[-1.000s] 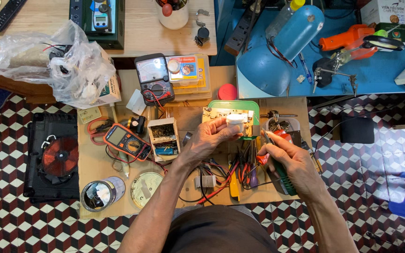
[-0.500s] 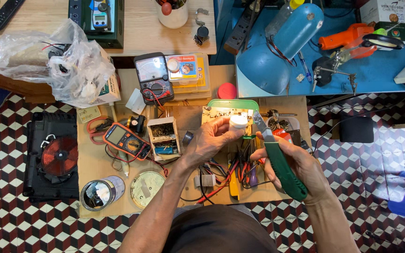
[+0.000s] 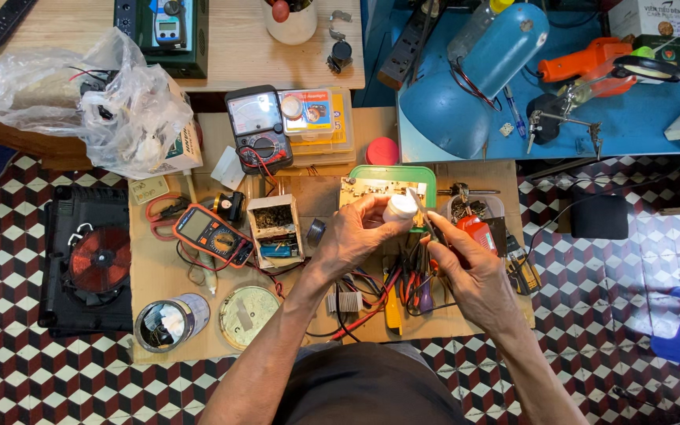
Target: The person works on a circuit board, using a screwdriver to remove a heatsink and then reattaching it. They also handle a small white cylindrical component and a green plastic container lid, placing items on the workbench.
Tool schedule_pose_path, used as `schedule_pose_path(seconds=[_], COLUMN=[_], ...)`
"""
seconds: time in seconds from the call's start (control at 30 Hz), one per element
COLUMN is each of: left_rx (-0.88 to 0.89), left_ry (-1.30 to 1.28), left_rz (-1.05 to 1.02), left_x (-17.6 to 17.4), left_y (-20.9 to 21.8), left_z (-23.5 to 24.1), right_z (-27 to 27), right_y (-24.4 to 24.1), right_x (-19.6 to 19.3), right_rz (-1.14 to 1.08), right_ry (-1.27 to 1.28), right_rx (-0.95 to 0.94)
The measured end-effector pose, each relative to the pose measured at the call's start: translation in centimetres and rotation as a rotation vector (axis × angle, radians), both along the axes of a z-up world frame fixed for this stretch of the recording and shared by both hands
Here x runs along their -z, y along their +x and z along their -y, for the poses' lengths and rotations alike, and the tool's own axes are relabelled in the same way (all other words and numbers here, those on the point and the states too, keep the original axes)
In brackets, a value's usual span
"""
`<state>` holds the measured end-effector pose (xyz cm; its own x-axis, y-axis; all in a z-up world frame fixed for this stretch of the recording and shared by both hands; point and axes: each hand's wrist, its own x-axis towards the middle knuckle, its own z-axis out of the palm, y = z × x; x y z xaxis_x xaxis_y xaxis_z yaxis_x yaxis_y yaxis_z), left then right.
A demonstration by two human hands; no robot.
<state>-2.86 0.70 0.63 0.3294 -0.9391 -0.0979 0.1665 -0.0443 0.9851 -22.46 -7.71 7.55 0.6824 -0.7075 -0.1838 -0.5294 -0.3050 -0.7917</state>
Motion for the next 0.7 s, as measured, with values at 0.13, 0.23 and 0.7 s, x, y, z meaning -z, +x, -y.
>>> schedule_pose_path(seconds=[0.13, 0.23, 0.7], left_rx=[-0.038, -0.057, -0.370], left_ry=[0.051, 0.046, 0.125], left_rz=[0.007, 0.015, -0.125], left_x=[0.3, 0.9, 3.0], left_y=[0.3, 1.0, 1.9], left_z=[-0.1, -0.1, -4.3], right_z=[0.2, 1.2, 21.3], right_y=[-0.5, -2.6, -13.1], right_x=[-0.1, -0.6, 7.4], right_rz=[0.052, -0.203, 0.463], right_ry=[-0.117, 0.029, 0.233], right_rx=[-0.149, -0.108, 0.811])
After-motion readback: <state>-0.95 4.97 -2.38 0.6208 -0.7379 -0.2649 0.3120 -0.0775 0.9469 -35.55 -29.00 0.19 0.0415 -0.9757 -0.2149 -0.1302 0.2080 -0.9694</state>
